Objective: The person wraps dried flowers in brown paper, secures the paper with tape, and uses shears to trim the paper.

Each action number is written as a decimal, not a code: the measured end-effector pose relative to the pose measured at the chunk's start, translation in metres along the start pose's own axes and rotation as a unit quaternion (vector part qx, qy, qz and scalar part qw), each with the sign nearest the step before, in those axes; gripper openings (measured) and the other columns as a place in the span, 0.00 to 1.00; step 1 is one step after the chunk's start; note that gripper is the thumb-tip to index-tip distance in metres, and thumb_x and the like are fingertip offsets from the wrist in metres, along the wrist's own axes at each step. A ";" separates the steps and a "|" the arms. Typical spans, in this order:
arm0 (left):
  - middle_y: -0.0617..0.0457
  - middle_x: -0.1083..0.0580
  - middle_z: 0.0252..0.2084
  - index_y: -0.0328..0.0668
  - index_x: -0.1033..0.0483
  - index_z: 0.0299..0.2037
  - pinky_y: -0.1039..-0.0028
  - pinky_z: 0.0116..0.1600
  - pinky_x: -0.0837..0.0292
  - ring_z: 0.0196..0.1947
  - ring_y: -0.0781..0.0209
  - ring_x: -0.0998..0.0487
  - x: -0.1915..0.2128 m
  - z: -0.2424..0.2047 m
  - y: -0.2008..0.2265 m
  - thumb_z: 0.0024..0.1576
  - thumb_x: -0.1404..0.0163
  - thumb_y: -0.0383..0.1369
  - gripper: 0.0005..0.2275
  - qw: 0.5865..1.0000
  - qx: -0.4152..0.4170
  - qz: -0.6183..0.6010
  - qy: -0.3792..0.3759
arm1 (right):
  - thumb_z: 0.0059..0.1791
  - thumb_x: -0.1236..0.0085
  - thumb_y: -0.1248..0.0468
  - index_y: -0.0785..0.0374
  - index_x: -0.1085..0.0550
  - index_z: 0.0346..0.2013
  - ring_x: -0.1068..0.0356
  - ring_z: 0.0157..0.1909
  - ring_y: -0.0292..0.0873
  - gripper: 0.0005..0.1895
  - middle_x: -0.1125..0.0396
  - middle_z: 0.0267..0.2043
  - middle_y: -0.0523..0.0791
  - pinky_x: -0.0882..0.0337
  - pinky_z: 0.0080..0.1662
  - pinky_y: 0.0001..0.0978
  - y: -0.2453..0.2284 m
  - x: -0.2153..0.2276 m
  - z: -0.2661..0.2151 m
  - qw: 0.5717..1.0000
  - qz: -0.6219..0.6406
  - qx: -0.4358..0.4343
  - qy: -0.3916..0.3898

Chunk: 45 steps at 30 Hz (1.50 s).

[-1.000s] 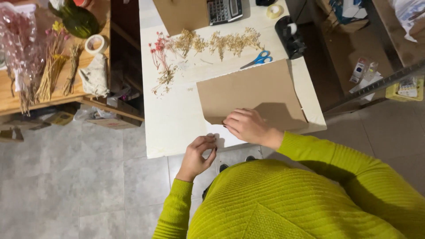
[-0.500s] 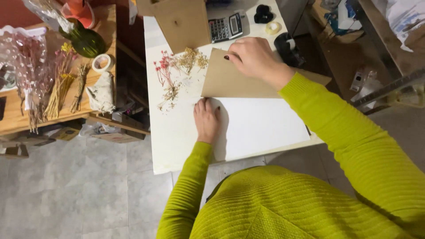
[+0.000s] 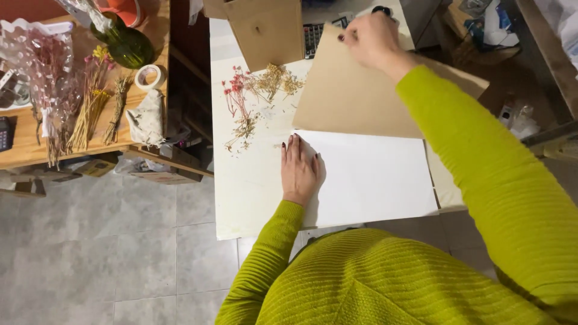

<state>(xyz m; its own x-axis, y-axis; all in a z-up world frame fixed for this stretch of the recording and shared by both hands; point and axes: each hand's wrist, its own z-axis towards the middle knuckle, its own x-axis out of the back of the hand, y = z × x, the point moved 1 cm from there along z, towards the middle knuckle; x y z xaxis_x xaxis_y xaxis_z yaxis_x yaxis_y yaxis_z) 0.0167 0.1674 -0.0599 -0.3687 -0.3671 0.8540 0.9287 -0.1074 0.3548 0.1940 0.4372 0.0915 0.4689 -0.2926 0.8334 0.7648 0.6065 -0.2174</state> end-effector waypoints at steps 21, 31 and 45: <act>0.45 0.37 0.73 0.39 0.30 0.61 0.49 0.81 0.56 0.77 0.45 0.42 -0.024 0.001 0.050 0.58 0.55 0.46 0.24 0.988 -0.073 -0.003 -0.133 | 0.51 0.34 0.67 0.65 0.19 0.38 0.27 0.33 0.38 0.04 0.24 0.35 0.46 0.29 0.36 0.31 -0.017 0.073 -0.069 0.966 0.235 0.096 -0.054; 0.49 0.33 0.66 0.52 0.34 0.65 0.62 0.73 0.37 0.67 0.54 0.34 -0.185 -0.059 0.038 0.63 0.61 0.58 0.27 0.747 0.110 -0.626 -0.196 | 0.46 0.35 0.61 0.64 0.21 0.39 0.29 0.43 0.42 0.11 0.27 0.39 0.44 0.27 0.48 0.35 -0.141 0.078 -0.249 0.957 0.125 0.252 -0.062; 0.45 0.35 0.67 0.46 0.28 0.59 0.46 0.70 0.50 0.67 0.44 0.39 -0.015 0.006 0.104 0.55 0.66 0.73 0.41 0.965 -0.111 -0.007 -0.238 | 0.53 0.46 0.66 0.59 0.21 0.39 0.29 0.26 0.43 0.06 0.27 0.31 0.46 0.29 0.28 0.35 -0.061 0.108 -0.245 0.997 0.047 0.061 0.006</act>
<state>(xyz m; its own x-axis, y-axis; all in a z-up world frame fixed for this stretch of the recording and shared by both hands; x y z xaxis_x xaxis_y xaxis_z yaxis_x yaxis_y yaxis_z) 0.1182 0.1672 -0.0334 -0.3083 0.0971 0.9463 0.8896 -0.3230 0.3230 0.3062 0.1872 0.0701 0.5428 -0.2386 0.8053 0.6576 0.7171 -0.2308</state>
